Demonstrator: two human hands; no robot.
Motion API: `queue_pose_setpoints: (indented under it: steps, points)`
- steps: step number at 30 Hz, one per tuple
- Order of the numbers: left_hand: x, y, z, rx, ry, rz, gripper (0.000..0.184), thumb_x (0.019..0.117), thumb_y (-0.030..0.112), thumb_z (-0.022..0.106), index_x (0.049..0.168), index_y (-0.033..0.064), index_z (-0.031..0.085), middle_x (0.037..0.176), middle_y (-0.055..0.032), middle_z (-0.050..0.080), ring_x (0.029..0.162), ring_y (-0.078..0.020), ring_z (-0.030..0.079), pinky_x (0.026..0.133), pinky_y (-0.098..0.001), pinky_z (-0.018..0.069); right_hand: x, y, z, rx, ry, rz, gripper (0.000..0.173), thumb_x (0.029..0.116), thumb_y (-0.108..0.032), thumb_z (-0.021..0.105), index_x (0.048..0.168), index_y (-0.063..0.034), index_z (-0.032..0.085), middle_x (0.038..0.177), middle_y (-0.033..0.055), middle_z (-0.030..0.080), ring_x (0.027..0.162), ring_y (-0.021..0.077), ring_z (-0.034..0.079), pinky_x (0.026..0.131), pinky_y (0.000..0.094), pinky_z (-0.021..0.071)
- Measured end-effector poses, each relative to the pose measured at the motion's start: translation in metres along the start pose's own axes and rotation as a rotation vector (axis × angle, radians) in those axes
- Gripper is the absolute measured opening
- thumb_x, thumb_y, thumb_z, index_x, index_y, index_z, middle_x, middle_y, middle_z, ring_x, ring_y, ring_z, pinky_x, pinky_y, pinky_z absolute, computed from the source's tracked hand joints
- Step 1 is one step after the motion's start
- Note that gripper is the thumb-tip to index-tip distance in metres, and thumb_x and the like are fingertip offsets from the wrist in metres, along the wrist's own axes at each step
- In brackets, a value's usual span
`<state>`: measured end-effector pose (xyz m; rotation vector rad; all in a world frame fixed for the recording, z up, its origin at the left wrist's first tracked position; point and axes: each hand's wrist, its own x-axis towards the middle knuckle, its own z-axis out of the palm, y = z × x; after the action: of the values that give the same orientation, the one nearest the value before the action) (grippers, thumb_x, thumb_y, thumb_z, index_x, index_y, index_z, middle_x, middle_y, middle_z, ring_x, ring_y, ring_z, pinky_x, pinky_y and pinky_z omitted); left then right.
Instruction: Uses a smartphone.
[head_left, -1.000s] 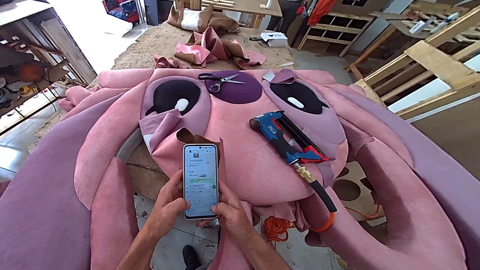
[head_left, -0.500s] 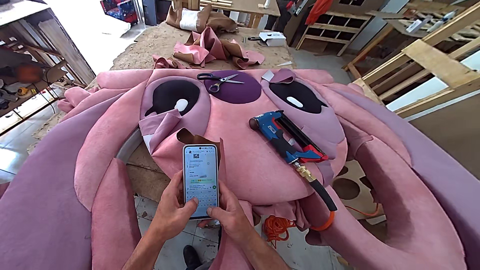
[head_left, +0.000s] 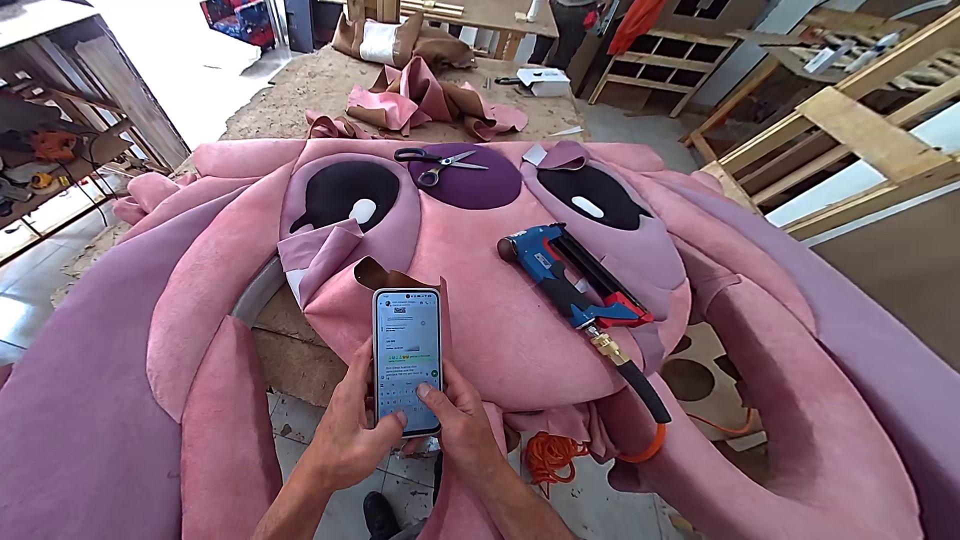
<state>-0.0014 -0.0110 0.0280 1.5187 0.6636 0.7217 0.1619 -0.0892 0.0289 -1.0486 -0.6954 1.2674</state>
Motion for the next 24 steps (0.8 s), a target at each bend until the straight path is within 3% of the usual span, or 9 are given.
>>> queue_pose_setpoints:
  steps: [6, 10, 18, 20, 24]
  points:
    - [0.002, 0.0, -0.006, -0.152, -0.006, -0.034, 0.077, 0.0808, 0.018, 0.063, 0.154, 0.0137, 0.038, 0.119, -0.0107, 0.072, 0.102, -0.0244, 0.073, 0.084, -0.0412, 0.0634, -0.001, 0.002, -0.011, 0.15, -0.109, 0.018, 0.046, 0.0979, -0.018, 0.038, 0.14, -0.0074, 0.052, 0.115, 0.0217, 0.07, 0.092, 0.0302, 0.074, 0.061, 0.0425, 0.0634]
    - [0.002, 0.001, -0.007, -0.166, -0.03, -0.014, 0.075, 0.0806, 0.016, 0.06, 0.152, 0.0134, 0.039, 0.12, -0.0115, 0.071, 0.102, -0.0247, 0.073, 0.084, -0.0406, 0.0632, -0.001, 0.0, -0.007, 0.125, -0.064, 0.021, 0.043, 0.1014, -0.015, 0.033, 0.137, -0.0062, 0.055, 0.111, 0.0227, 0.071, 0.086, 0.0299, 0.075, 0.056, 0.0405, 0.063]
    - [0.003, 0.002, -0.005, -0.173, 0.008, -0.006, 0.068, 0.0827, 0.006, 0.051, 0.15, 0.0117, 0.043, 0.118, -0.0122, 0.072, 0.102, -0.0238, 0.073, 0.085, -0.0394, 0.0626, -0.003, 0.0, -0.009, 0.088, -0.117, 0.023, 0.045, 0.0966, -0.004, 0.04, 0.14, -0.0049, 0.049, 0.112, 0.0209, 0.071, 0.089, 0.0294, 0.075, 0.059, 0.0414, 0.0642]
    - [0.003, 0.003, 0.001, -0.146, 0.079, -0.033, 0.067, 0.0831, 0.007, 0.054, 0.149, 0.0123, 0.044, 0.115, -0.0109, 0.073, 0.098, -0.0231, 0.074, 0.082, -0.0389, 0.0634, -0.003, 0.0, -0.009, 0.086, -0.148, 0.026, 0.051, 0.0926, -0.002, 0.043, 0.143, -0.0049, 0.047, 0.114, 0.0204, 0.07, 0.092, 0.0299, 0.075, 0.063, 0.0432, 0.0647]
    - [0.003, 0.006, 0.016, -0.039, 0.244, -0.07, 0.063, 0.0843, 0.017, 0.073, 0.142, 0.0145, 0.048, 0.104, -0.0056, 0.076, 0.09, -0.0195, 0.076, 0.075, -0.0351, 0.0661, -0.003, 0.0, -0.008, 0.041, -0.155, 0.036, 0.056, 0.0895, -0.003, 0.047, 0.145, -0.0052, 0.045, 0.113, 0.0186, 0.07, 0.093, 0.0288, 0.074, 0.068, 0.0438, 0.0649]
